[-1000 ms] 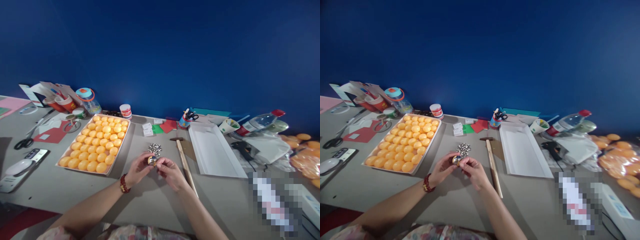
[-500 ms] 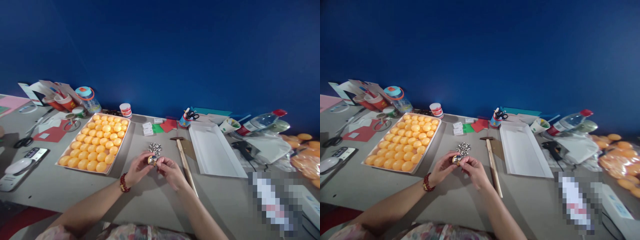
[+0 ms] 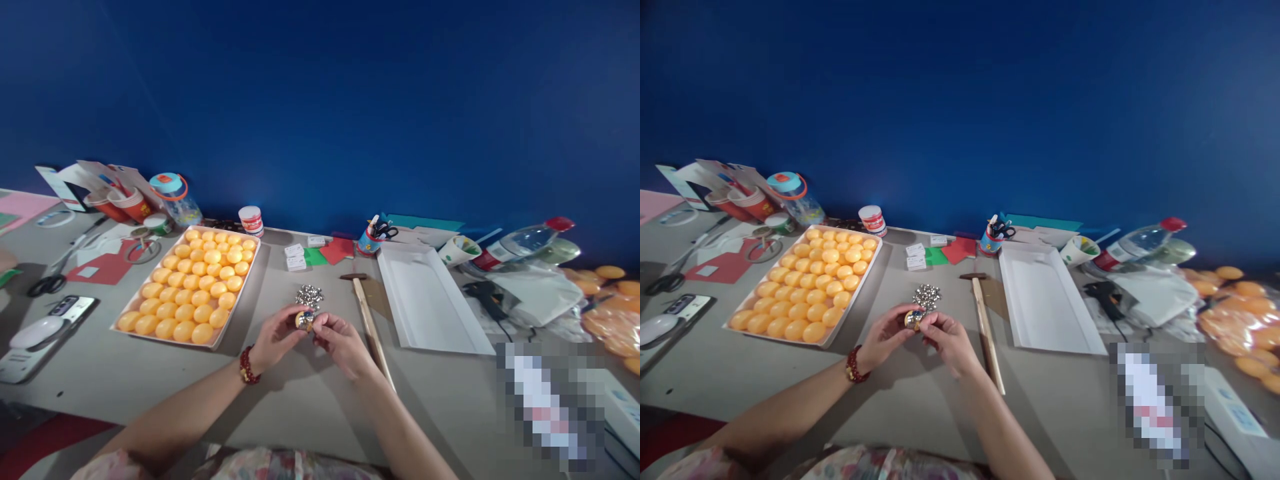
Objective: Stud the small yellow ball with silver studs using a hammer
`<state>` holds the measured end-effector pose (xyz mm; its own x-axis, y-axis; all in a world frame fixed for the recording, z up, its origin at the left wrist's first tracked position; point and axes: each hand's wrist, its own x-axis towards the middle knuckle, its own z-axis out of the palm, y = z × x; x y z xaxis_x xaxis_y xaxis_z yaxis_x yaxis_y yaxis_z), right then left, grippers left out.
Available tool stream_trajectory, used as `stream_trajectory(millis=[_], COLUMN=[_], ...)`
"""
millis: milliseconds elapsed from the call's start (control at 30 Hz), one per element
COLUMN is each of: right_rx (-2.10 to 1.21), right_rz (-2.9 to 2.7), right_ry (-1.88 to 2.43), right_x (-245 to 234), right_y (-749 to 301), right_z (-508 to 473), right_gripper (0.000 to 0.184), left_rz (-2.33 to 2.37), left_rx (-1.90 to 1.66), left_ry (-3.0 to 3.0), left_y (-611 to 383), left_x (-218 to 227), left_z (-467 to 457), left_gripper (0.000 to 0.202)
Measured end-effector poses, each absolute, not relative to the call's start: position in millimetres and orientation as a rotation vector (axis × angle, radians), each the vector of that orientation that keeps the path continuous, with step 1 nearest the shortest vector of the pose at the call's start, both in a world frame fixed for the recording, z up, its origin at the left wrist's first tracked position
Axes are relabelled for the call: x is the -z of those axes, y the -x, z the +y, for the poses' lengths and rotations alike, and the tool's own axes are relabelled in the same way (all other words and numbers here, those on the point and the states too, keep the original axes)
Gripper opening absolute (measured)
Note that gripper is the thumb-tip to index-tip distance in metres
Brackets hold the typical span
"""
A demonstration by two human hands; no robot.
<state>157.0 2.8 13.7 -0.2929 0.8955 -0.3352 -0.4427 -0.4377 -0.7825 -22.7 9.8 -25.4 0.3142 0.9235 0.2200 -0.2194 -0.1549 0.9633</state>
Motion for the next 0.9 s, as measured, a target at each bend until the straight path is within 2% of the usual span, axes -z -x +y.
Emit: stream_trajectory(millis=[900], right_rx=[-1.83], right_rz=[-0.737], right_ry=[0.988], right_x=[-8.6], right_y=[-157.7], right_z=[2.8], right_gripper=[0.025], left_rz=[0.774], left_rx=[-1.193], left_ry=[-1.398], left_y=[22.7], left_x=[21.7], left_z=[11.1], left_gripper=[0.04])
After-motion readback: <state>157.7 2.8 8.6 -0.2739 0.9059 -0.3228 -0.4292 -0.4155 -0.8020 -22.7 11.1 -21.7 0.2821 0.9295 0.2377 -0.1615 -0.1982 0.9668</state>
